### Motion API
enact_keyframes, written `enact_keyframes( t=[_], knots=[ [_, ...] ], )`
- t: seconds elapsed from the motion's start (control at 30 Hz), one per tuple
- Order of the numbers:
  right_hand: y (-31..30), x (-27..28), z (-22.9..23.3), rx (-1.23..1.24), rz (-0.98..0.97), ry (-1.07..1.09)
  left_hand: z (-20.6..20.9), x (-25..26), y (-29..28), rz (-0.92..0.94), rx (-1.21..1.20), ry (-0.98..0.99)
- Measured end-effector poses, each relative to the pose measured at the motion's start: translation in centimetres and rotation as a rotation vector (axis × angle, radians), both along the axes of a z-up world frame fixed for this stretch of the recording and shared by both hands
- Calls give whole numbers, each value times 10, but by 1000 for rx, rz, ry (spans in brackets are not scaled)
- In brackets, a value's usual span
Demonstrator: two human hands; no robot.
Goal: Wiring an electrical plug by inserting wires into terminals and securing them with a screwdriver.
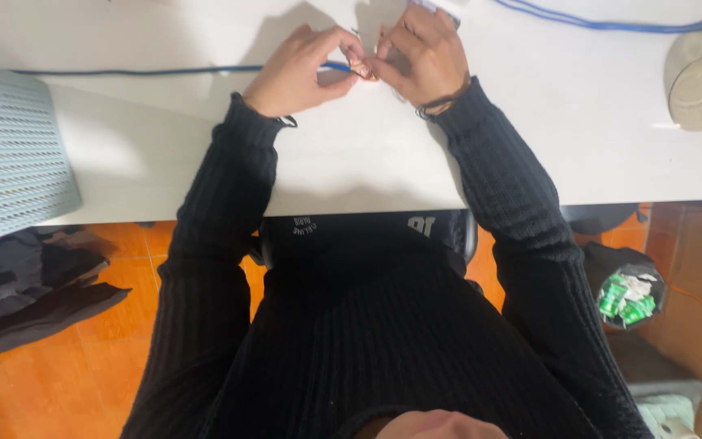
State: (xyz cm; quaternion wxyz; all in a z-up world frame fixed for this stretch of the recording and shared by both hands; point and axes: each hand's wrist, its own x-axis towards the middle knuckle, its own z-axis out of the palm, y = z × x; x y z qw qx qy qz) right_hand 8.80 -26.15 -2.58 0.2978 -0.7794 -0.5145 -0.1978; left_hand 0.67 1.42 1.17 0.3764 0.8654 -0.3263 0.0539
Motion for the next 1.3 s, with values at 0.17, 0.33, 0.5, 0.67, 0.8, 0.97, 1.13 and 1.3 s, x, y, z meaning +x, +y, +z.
enact_keyframes(
  t=[0.17, 0.33, 0.5, 0.67, 0.8, 0.97, 1.13, 1.3],
  knots=[
    [-1, 0, -5, 5, 19, 38, 1, -3, -2, 3, -45, 54],
    [-1, 0, -9, 3, -15, 37, -4, -4, 0, 8, -40, 25],
    [0, 1, -16, 4, -35, 47, -6, -3, 0, -8, -47, 19],
    [0, -1, -12, -22, 9, 69, -6, -5, -1, 23, -47, 49],
    [2, 0, -13, 16, -47, 19, -3, -5, -1, 18, -39, 73],
    [3, 1, -18, 3, -23, 58, -4, -5, -1, 26, -29, 78],
    [2, -2, -13, -1, -39, 69, -5, -5, 0, 22, -41, 75],
    [2, -1, -14, 5, -73, 16, -5, -5, -1, 33, -41, 87]
  ],
)
